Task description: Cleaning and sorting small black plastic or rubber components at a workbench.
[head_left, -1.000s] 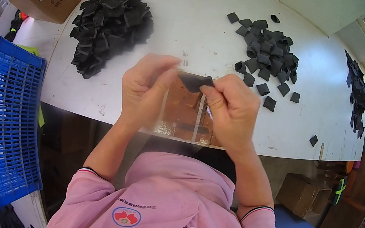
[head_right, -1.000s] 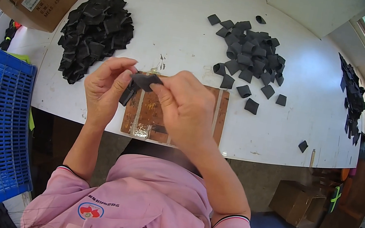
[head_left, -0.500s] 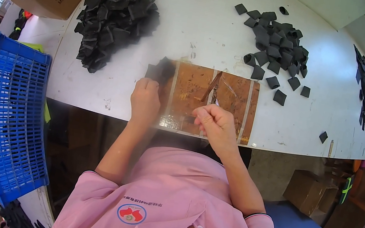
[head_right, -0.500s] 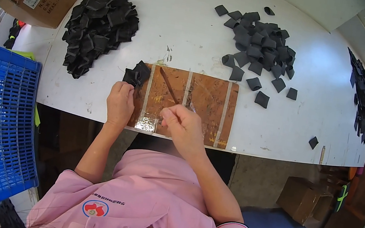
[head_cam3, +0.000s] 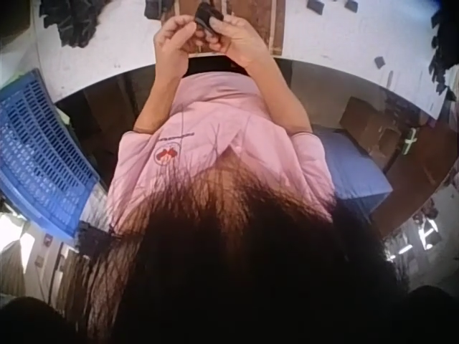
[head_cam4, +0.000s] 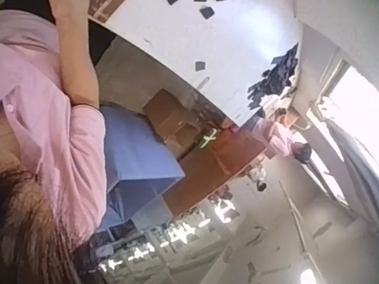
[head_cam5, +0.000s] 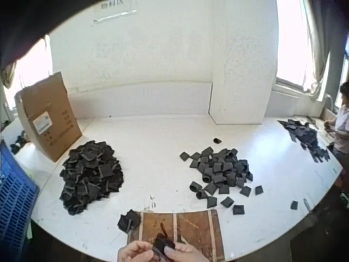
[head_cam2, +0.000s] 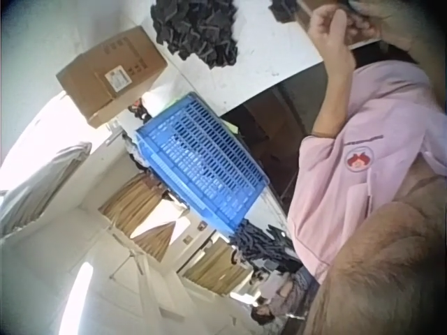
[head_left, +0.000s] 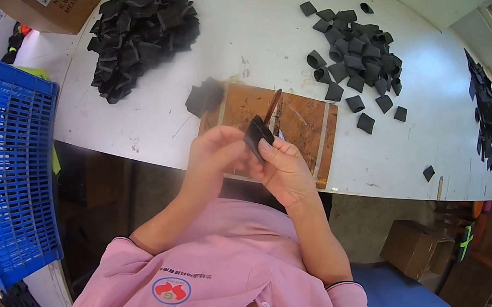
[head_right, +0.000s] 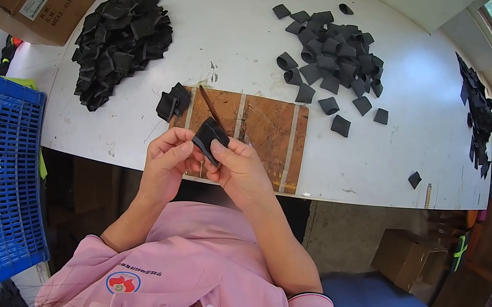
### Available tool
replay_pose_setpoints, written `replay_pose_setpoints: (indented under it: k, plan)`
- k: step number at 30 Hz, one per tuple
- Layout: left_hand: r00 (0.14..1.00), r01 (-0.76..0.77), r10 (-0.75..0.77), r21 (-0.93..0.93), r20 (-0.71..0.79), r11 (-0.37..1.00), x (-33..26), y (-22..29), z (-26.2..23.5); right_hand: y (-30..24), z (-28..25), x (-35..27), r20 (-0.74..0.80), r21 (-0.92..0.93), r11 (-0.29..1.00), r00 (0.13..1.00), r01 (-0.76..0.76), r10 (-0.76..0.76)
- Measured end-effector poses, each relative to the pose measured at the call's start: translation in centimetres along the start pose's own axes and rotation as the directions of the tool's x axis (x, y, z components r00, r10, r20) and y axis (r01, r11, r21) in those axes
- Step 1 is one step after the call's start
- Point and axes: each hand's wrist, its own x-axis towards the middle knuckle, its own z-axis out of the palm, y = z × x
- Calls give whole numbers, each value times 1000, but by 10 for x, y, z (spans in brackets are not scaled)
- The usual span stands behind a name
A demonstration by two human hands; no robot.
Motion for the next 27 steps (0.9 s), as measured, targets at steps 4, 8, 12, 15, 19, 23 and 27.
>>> replay_pose_setpoints:
  k: [4, 8, 12, 15, 19, 23, 27]
  plan:
    - [999, 32, -33, 13, 21, 999, 1, 1, 2, 2, -6, 0, -2, -14, 1000, 1000, 9, -9]
    - [998, -56, 55, 97, 9, 994, 1, -1, 1, 0, -3, -1, -1, -46, 999, 1000, 20, -20]
    - [997, -83, 82, 159, 10, 984, 1, -1, 3, -1, -3, -1, -4, -62, 998, 1000, 9, -10]
    - [994, -95, 104, 233, -27, 968, 1, -3, 3, 0, -6, -1, -18, -161, 986, 999, 31, -34]
    - [984, -124, 161, 361, -74, 924, 3, -7, 0, 9, -6, -2, 34, -934, 261, 790, 242, -612]
    - [964, -228, 267, 558, 11, 798, -2, -6, 4, 4, 9, -15, 297, -885, 45, 638, 463, -710]
    - [823, -413, 553, 806, 130, 424, -3, -14, 12, 3, 9, -3, 547, -798, -279, 447, 534, -708]
